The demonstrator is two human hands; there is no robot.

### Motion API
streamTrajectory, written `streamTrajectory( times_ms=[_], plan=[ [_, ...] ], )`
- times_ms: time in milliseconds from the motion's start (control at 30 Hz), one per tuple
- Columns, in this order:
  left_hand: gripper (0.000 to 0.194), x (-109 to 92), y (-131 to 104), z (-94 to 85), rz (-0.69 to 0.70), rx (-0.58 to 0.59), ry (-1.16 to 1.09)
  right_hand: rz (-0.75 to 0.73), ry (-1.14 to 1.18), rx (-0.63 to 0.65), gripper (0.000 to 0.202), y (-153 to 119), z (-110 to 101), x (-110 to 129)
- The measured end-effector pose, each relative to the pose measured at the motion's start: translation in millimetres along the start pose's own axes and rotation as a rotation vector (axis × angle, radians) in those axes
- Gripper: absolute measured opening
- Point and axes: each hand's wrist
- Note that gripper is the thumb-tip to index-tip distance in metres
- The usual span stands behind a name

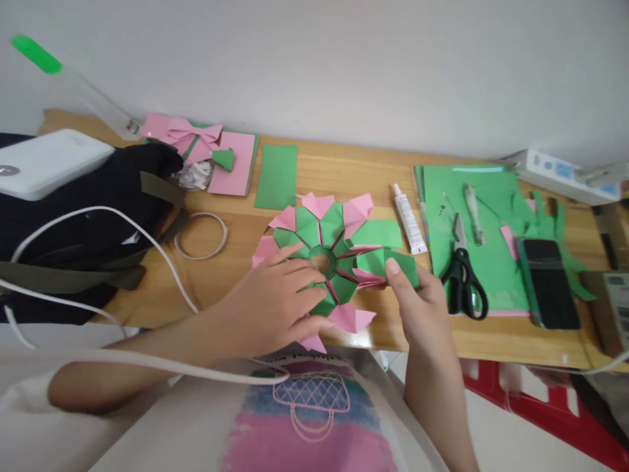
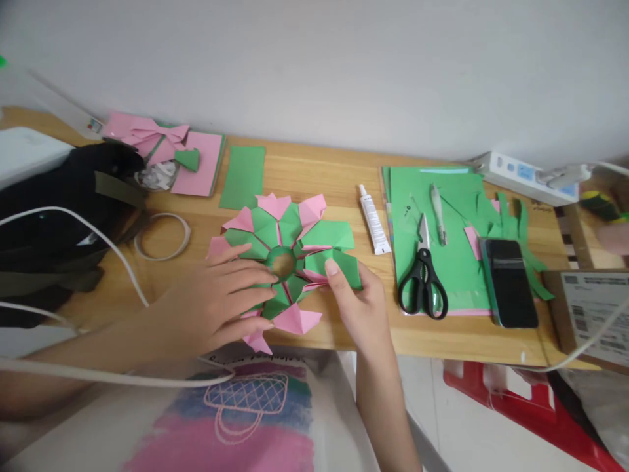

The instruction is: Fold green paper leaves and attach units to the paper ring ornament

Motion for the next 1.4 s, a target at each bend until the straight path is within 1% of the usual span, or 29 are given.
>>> streamTrajectory(
  times_ms=[33, 133, 167, 233, 267, 333, 433, 600, 733, 833, 867, 933, 1000, 1067, 1133, 1200, 1267, 1333, 1367, 1400],
  plan=[
    [0.036, -6.4, 2.1, 2.8, -0.017, -0.022, -0.024, 0.012, 0.017, -0.003, 0.029, -0.9, -0.9, -3.2],
    [0.040, -22.3, 8.4, 12.6, 0.017, -0.052, -0.009, 0.033, 0.053, 0.028, 0.033, -0.7, -4.8, -13.4],
    [0.038, -25.6, 10.2, 15.9, 0.030, -0.053, 0.024, 0.033, 0.058, 0.042, 0.036, -0.1, -6.2, -16.5],
    [0.026, -28.8, 12.4, 21.8, 0.048, -0.059, 0.104, 0.028, 0.064, 0.064, 0.040, 1.1, -8.9, -20.9],
    [0.024, -28.9, 12.6, 23.8, 0.057, -0.068, 0.139, 0.020, 0.068, 0.065, 0.040, 1.4, -9.9, -21.8],
    [0.026, -27.2, 11.1, 25.4, 0.073, -0.099, 0.191, -0.006, 0.080, 0.058, 0.040, 1.1, -11.0, -21.1],
    [0.027, -22.9, 3.8, 21.7, 0.074, -0.155, 0.206, -0.054, 0.096, 0.029, 0.042, -2.9, -9.9, -15.2],
    [0.032, -12.9, -13.3, 14.0, 0.007, -0.218, 0.170, -0.100, 0.121, 0.006, 0.036, -18.2, -1.2, -3.8],
    [0.025, -3.5, -19.7, 14.2, -0.030, -0.277, 0.151, -0.141, 0.104, 0.040, 0.034, -32.4, 8.4, 1.5],
    [0.019, -5.2, -21.8, 14.5, -0.089, -0.322, 0.109, -0.180, 0.058, 0.061, 0.035, -42.1, 12.3, 3.3],
    [0.022, -8.0, -23.0, 14.8, -0.111, -0.327, 0.094, -0.193, 0.041, 0.064, 0.035, -45.4, 12.9, 3.4],
    [0.038, -15.4, -26.6, 16.2, -0.137, -0.316, 0.067, -0.214, 0.006, 0.071, 0.034, -52.5, 13.9, 2.8],
    [0.053, -22.5, -30.8, 18.6, -0.134, -0.285, 0.043, -0.229, -0.032, 0.083, 0.033, -59.8, 16.0, 1.1],
    [0.059, -27.1, -33.1, 21.7, -0.140, -0.274, 0.036, -0.241, -0.079, 0.103, 0.031, -66.5, 20.4, -0.7],
    [0.054, -28.6, -31.4, 24.7, -0.178, -0.291, 0.062, -0.255, -0.133, 0.130, 0.029, -72.4, 26.7, -1.5],
    [0.040, -28.0, -25.9, 27.1, -0.226, -0.316, 0.106, -0.272, -0.178, 0.171, 0.025, -77.9, 32.5, -0.6],
    [0.028, -26.6, -18.7, 28.8, -0.261, -0.335, 0.141, -0.300, -0.237, 0.245, 0.016, -83.8, 34.1, 1.4],
    [0.024, -24.9, -12.5, 29.5, -0.277, -0.355, 0.162, -0.367, -0.339, 0.346, 0.004, -89.1, 28.2, 3.4],
    [0.024, -24.0, -10.5, 29.5, -0.279, -0.368, 0.169, -0.425, -0.378, 0.382, 0.010, -90.8, 22.2, 3.9],
    [0.024, -23.0, -9.3, 29.3, -0.278, -0.382, 0.173, -0.499, -0.401, 0.390, 0.018, -91.5, 14.8, 4.0]
  ],
)
Point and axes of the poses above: each hand's wrist, its own y-axis towards the middle knuckle, its own z-axis out of the palm, x = y × z, and after that the axes turned 3 degrees about z, right-handed
